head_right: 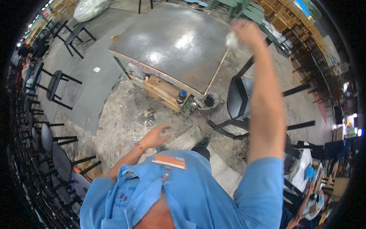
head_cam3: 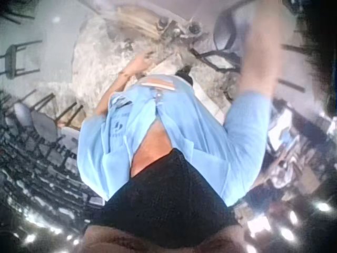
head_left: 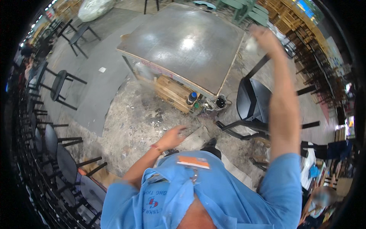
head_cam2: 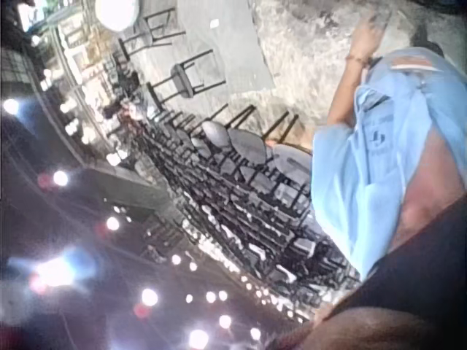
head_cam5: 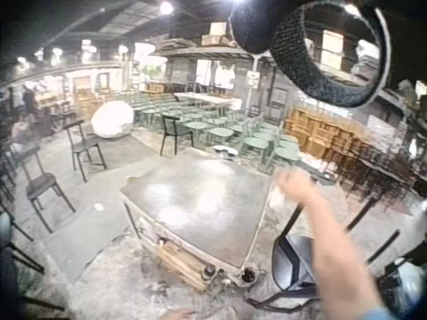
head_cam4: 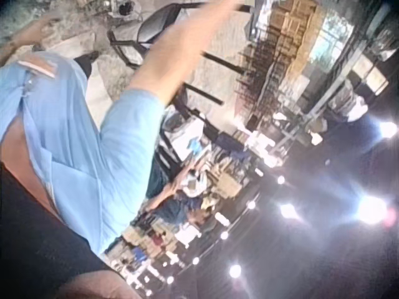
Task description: The person repeatedly picks up black chairs, places them upside down on a metal workbench, and applies a white substance from a bottle to the chair legs. After application, the person sets the chairs upright on the floor and repeats the process with additional chairs.
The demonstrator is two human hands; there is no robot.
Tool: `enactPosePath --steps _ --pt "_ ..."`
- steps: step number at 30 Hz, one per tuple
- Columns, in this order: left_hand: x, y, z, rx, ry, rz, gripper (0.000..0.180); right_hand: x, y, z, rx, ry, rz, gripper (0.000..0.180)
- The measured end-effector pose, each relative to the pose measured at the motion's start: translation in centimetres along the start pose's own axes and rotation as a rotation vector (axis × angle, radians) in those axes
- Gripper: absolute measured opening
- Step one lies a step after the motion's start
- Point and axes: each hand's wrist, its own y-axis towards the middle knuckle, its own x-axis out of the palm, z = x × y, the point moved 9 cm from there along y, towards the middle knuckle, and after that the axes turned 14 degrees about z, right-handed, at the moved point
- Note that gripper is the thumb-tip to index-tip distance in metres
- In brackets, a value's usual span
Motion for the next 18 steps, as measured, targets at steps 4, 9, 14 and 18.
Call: enactPosePath --steps 4,9,14,18 --pt "-7.8 -7.1 -10.9 -0.305 -0.037 0.152 0.049 15.4 -13.4 11.4 0.351 0.259 0.171 0.036" --pt "-14.8 -13.6 -17.2 -0.521 0.017 0.301 0.046 26.3 -23.3 16.0 0.724 0.109 0.051 0.039" --pt "-18.3 -12.6 -20.5 -0.613 -0.083 0.346 0.041 29.7 -24.0 15.2 0.783 0.05 0.098 0.038" --pt "-22.0 -8.9 -22.1 -0.603 -0.087 0.352 0.04 31.0 -24.0 15.8 0.764 -0.042 0.108 0.031"
